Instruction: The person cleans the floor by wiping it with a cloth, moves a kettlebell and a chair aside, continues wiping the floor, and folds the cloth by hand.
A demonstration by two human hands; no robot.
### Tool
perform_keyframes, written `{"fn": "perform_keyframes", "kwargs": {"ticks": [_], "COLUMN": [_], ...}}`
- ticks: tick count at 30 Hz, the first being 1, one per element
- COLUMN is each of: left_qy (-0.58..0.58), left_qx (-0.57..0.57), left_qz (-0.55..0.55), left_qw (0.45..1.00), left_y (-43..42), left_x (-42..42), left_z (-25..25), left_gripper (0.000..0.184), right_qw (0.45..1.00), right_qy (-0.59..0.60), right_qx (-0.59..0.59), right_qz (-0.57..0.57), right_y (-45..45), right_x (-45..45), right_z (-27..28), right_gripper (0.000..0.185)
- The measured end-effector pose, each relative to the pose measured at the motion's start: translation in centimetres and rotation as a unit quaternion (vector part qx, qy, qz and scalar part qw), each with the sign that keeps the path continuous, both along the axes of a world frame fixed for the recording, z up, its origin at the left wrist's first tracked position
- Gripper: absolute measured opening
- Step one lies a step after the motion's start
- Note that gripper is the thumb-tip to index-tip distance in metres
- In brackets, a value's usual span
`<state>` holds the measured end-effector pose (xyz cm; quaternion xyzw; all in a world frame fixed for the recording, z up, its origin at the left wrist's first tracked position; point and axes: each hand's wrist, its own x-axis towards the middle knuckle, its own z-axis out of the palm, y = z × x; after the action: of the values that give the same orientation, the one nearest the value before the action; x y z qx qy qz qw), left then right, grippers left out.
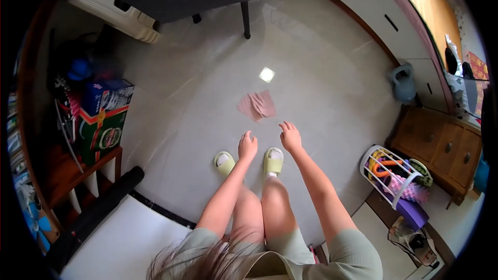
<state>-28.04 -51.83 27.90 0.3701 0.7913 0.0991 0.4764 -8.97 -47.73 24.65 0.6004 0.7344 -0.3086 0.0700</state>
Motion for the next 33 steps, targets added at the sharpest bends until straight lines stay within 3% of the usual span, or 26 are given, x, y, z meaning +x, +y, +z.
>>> {"fn": "perform_keyframes", "kwargs": {"ticks": [3,6,9,10,13,14,16,17,19,23,27,29,33], "left_qy": [0.052,0.204,0.32,0.287,0.239,0.167,0.142,0.113,0.123,0.148,0.194,0.235,0.287], "left_qx": [0.014,0.091,0.169,0.182,0.195,0.17,0.267,0.243,0.263,0.314,0.379,0.364,0.375], "left_qz": [-0.055,-0.202,-0.275,-0.265,-0.251,-0.234,-0.186,-0.176,-0.202,-0.237,-0.291,-0.345,-0.328], "left_qw": [0.997,0.953,0.891,0.902,0.917,0.943,0.935,0.947,0.935,0.907,0.857,0.832,0.818], "left_y": [1.0,2.4,3.3,3.8,3.8,3.8,4.5,4.9,5.9,7.8,10.2,12.3,18.9], "left_x": [1.1,2.2,2.5,2.4,2.5,2.4,2.1,1.8,0.6,-1.8,-4.2,-5.7,-8.0], "left_z": [-10.1,-17.3,-24.0,-25.0,-26.1,-25.9,-26.7,-26.7,-27.2,-27.1,-28.7,-29.1,-30.5], "left_gripper": [0.055,0.061,0.07,0.07,0.073,0.075,0.076,0.072,0.068,0.059,0.056,0.058,0.058], "right_qw": [0.993,0.98,0.969,0.963,0.945,0.943,0.939,0.939,0.941,0.974,0.974,0.978,0.972], "right_qy": [-0.026,-0.02,0.08,0.086,0.108,0.109,0.12,0.128,0.123,0.124,0.042,0.035,0.04], "right_qx": [0.063,0.114,0.169,0.175,0.178,0.176,0.176,0.168,0.162,0.166,0.177,0.176,0.226], "right_qz": [0.098,0.161,0.162,0.187,0.251,0.259,0.271,0.271,0.271,0.087,0.132,0.104,0.041], "right_y": [0.6,2.6,5.1,6.1,7.6,7.4,8.2,8.0,8.0,6.2,6.3,7.7,13.7], "right_x": [-0.9,-2.0,-3.0,-3.1,-4.2,-4.1,-4.0,-3.8,-4.1,-7.1,-8.9,-10.1,-13.8], "right_z": [-8.4,-14.9,-19.1,-20.1,-22.4,-22.8,-23.5,-23.4,-23.7,-24.5,-24.3,-24.4,-24.7], "right_gripper": [0.05,0.054,0.058,0.058,0.06,0.061,0.063,0.064,0.064,0.065,0.064,0.063,0.059]}}
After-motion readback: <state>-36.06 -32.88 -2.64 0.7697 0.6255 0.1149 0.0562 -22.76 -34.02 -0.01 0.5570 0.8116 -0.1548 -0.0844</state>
